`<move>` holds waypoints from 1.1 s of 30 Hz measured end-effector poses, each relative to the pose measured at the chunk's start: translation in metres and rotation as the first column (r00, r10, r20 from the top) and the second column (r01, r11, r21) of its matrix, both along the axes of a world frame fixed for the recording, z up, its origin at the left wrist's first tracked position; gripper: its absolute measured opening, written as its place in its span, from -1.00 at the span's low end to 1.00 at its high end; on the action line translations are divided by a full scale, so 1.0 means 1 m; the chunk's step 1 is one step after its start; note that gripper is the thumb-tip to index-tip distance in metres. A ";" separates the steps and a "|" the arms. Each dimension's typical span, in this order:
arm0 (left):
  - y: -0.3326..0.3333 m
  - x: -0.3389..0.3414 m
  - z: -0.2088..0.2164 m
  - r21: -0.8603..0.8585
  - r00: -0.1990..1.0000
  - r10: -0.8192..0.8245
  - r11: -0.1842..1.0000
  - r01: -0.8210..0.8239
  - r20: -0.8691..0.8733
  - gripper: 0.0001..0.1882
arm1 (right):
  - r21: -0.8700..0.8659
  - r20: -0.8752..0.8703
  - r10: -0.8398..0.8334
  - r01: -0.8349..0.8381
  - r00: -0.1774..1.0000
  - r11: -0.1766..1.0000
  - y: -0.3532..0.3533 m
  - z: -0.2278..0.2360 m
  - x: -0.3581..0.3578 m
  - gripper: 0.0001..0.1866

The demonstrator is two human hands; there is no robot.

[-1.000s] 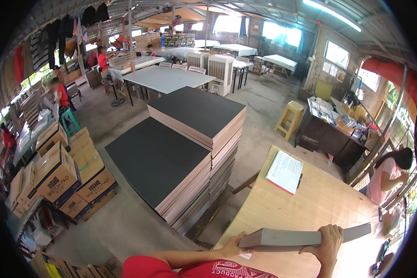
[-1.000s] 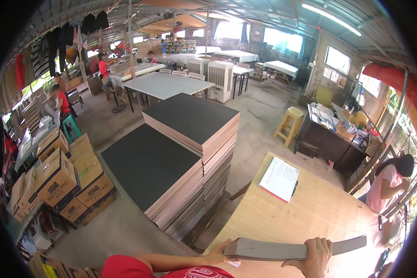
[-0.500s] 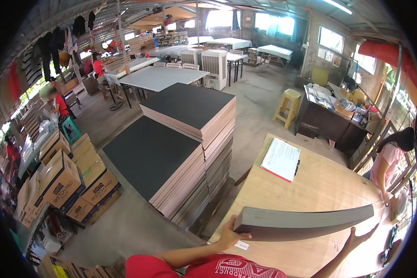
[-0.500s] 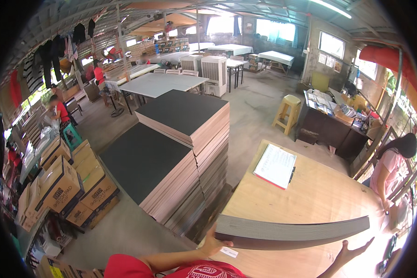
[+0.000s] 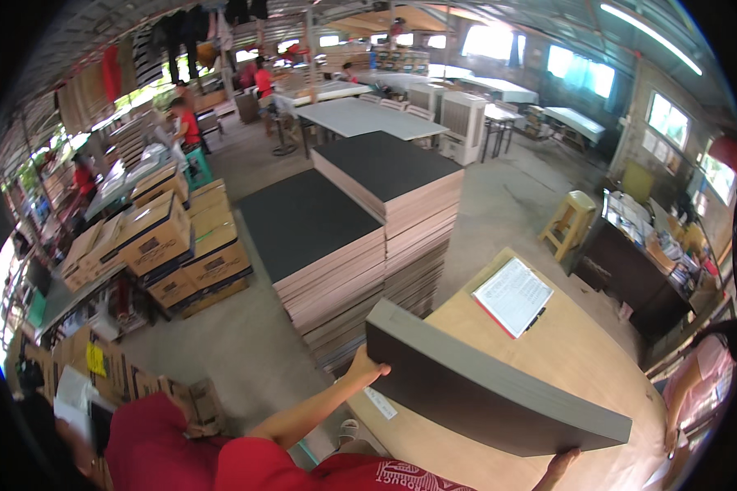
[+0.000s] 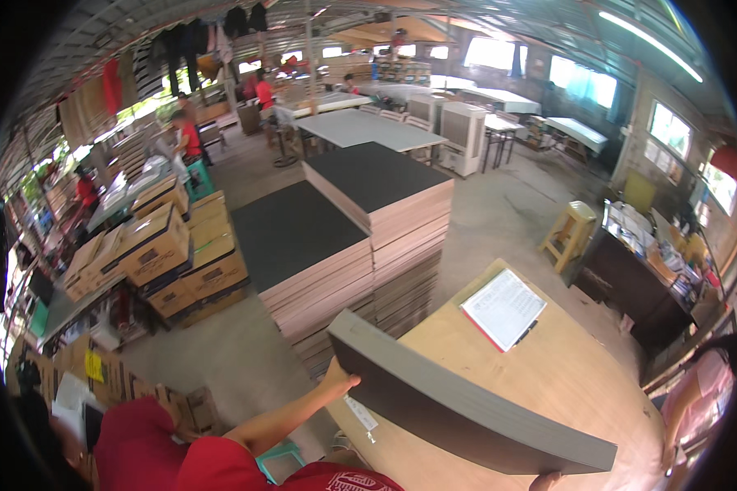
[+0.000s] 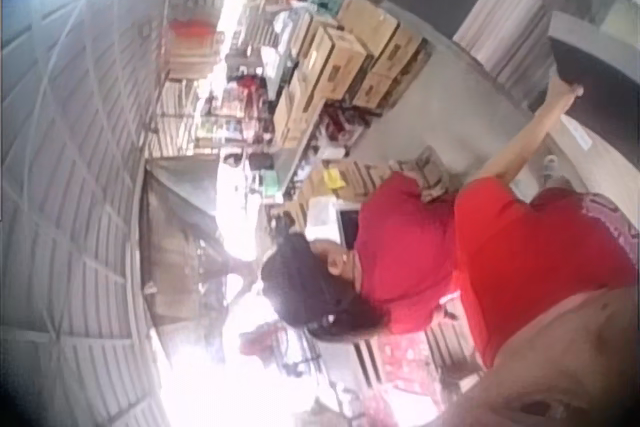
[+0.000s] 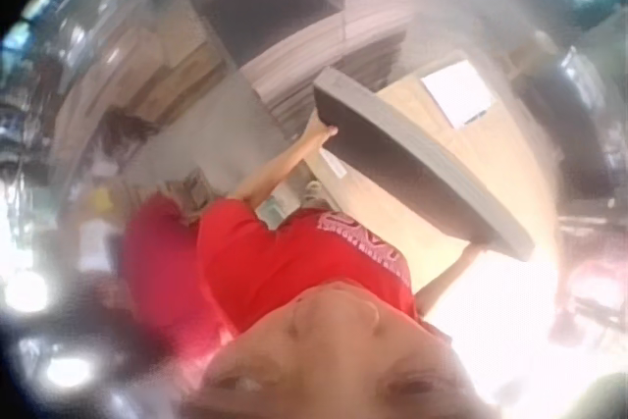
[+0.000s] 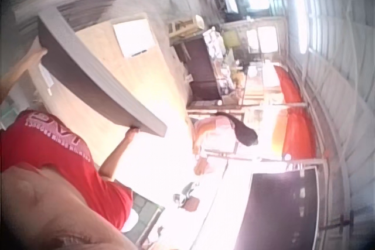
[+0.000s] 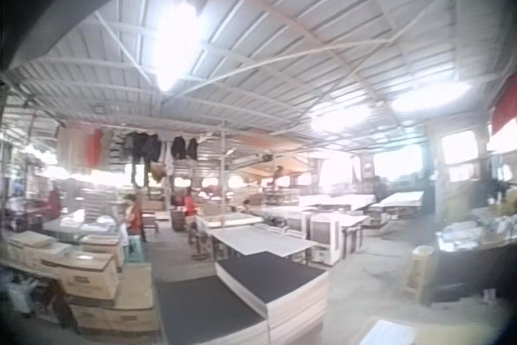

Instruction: The person lifts large dark paper sheets one by one from a stack and places them onto a table, checking the edges and surface before setting them down.

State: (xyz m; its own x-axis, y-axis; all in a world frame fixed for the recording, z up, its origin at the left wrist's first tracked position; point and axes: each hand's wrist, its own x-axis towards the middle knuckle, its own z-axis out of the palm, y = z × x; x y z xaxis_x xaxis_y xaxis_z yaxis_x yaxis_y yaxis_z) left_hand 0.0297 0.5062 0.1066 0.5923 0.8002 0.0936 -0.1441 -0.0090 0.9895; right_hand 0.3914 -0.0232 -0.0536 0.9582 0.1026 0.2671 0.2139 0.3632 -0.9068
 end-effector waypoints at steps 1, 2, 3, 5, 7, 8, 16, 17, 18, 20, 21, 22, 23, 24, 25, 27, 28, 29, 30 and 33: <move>0.008 0.000 -0.007 -0.014 0.995 -0.040 0.999 0.039 -0.091 -0.18 | -0.005 -0.008 -0.003 0.003 1.000 1.000 0.006 0.003 0.003 -0.14; 0.005 0.004 -0.006 -0.127 0.984 -0.081 0.987 0.101 0.157 -0.04 | -0.017 -0.010 -0.014 0.014 1.000 1.000 0.008 0.006 0.005 -0.15; 0.002 -0.002 -0.006 -0.142 0.985 -0.063 0.986 0.086 0.159 0.00 | -0.028 -0.013 -0.006 0.005 1.000 1.000 0.013 0.006 0.005 -0.17; -0.001 -0.006 -0.005 -0.155 0.983 -0.030 0.986 0.058 0.181 0.09 | -0.042 -0.022 -0.032 0.031 0.999 0.999 0.020 0.006 0.004 -0.20; -0.009 0.004 -0.008 -0.114 0.948 -0.037 0.991 0.077 0.317 0.00 | -0.058 -0.013 -0.089 0.088 0.996 0.994 0.016 0.010 0.001 -0.23; -0.011 0.007 -0.009 -0.093 0.926 -0.051 0.991 0.092 0.373 -0.04 | -0.060 -0.012 -0.115 0.114 0.993 0.992 0.013 0.010 -0.002 -0.24; 0.046 -0.058 -0.215 0.717 0.854 0.333 0.694 0.064 -0.399 -0.49 | -0.021 -0.095 -0.090 0.088 0.991 0.996 0.012 -0.017 -0.033 -0.36; 0.053 -0.074 -0.236 0.842 0.778 0.511 0.538 0.043 -0.366 -0.52 | 0.002 -0.102 -0.071 0.071 0.992 0.997 0.024 -0.018 -0.032 -0.37; 0.059 -0.059 -0.236 0.866 0.791 0.546 0.498 -0.041 -0.276 -0.49 | 0.004 -0.096 -0.096 0.096 0.991 0.995 0.016 -0.017 -0.031 -0.38; 0.039 0.003 -0.210 0.699 0.903 0.356 0.709 -0.093 -0.241 -0.30 | -0.103 -0.098 -0.254 0.244 0.962 0.964 -0.026 0.001 -0.050 -0.37; 0.016 0.022 -0.136 0.464 0.950 0.211 0.882 -0.083 -0.231 -0.17 | -0.202 -0.123 -0.309 0.281 0.943 0.938 -0.021 0.023 -0.059 -0.34; -0.008 0.031 -0.034 0.233 0.969 0.156 0.966 -0.110 -0.189 -0.04 | -0.298 -0.158 -0.341 0.284 0.927 0.911 -0.001 0.061 -0.068 -0.30; -0.011 0.023 0.003 0.217 0.953 0.154 0.971 -0.098 -0.260 -0.03 | -0.399 -0.207 -0.337 0.235 0.918 0.886 0.027 0.106 -0.073 -0.25; -0.016 0.028 0.032 0.185 0.937 0.118 0.981 -0.058 -0.330 -0.03 | -0.514 -0.262 -0.357 0.184 0.896 0.838 0.043 0.145 -0.078 -0.19; -0.018 0.042 0.041 0.138 0.912 0.046 0.990 0.012 -0.407 -0.02 | -0.599 -0.320 -0.386 0.131 0.865 0.790 0.038 0.160 -0.075 -0.14; -0.012 0.065 0.011 0.166 0.844 0.046 0.985 0.051 -0.534 -0.02 | -0.729 -0.439 -0.405 -0.055 0.802 0.682 0.038 0.174 -0.071 -0.04; -0.011 0.078 0.001 0.139 0.809 0.007 0.986 0.092 -0.588 -0.01 | -0.728 -0.467 -0.404 -0.084 0.786 0.680 0.034 0.172 -0.072 -0.02; -0.013 0.092 -0.008 0.113 0.773 -0.032 0.985 0.133 -0.633 -0.01 | -0.726 -0.490 -0.404 -0.105 0.772 0.680 0.028 0.167 -0.068 0.00; -0.020 0.103 -0.019 0.108 0.747 -0.020 0.987 0.123 -0.665 -0.03 | -0.722 -0.511 -0.402 -0.126 0.760 0.681 0.025 0.162 -0.063 0.02; -0.032 0.120 -0.053 0.063 0.658 -0.051 0.987 0.147 -0.751 -0.06 | -0.745 -0.520 -0.425 -0.150 0.740 0.650 0.022 0.152 -0.054 0.06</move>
